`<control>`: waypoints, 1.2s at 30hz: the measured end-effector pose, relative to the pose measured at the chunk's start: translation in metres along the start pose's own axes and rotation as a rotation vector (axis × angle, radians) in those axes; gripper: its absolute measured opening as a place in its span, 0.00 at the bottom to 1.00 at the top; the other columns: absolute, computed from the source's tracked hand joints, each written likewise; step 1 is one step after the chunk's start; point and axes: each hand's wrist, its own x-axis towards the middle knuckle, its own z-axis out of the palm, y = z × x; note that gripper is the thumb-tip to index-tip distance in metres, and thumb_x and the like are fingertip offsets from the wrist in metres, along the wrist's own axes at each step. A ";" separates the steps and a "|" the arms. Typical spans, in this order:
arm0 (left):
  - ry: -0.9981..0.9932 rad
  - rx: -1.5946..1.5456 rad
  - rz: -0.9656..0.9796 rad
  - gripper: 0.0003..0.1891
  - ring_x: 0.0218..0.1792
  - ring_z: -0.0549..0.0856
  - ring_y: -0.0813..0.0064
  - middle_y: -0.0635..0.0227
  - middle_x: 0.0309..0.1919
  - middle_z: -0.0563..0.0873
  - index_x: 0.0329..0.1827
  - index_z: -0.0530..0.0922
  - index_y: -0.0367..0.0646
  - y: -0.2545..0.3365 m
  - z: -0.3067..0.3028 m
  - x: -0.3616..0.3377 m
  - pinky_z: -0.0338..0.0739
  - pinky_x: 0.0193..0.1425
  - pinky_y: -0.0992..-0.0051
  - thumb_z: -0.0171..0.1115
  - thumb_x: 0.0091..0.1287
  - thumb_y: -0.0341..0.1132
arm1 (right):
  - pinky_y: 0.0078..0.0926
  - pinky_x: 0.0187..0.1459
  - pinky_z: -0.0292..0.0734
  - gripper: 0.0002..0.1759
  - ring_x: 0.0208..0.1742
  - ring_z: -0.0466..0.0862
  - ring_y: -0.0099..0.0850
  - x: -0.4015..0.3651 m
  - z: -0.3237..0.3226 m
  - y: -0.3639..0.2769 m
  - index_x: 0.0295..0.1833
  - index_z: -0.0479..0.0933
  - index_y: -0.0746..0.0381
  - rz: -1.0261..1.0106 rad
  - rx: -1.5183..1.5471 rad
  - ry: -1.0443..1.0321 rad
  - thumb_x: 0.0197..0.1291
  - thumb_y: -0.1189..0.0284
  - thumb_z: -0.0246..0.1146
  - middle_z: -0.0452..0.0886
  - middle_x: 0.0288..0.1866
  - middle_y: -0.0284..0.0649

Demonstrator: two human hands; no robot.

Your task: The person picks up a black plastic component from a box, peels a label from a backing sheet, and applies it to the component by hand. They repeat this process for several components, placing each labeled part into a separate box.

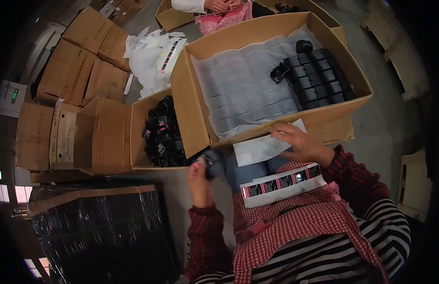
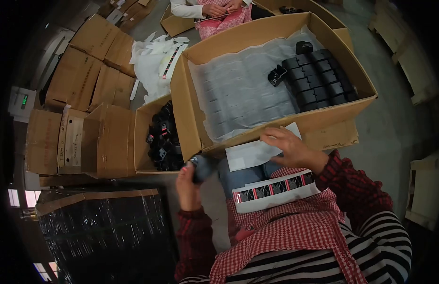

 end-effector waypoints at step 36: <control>-0.550 0.781 0.075 0.15 0.36 0.83 0.79 0.71 0.37 0.86 0.50 0.80 0.37 -0.045 0.048 0.019 0.76 0.44 0.80 0.68 0.61 0.29 | 0.36 0.48 0.75 0.17 0.49 0.80 0.43 0.017 -0.007 0.028 0.48 0.79 0.62 0.184 -0.099 -0.164 0.53 0.68 0.66 0.81 0.45 0.44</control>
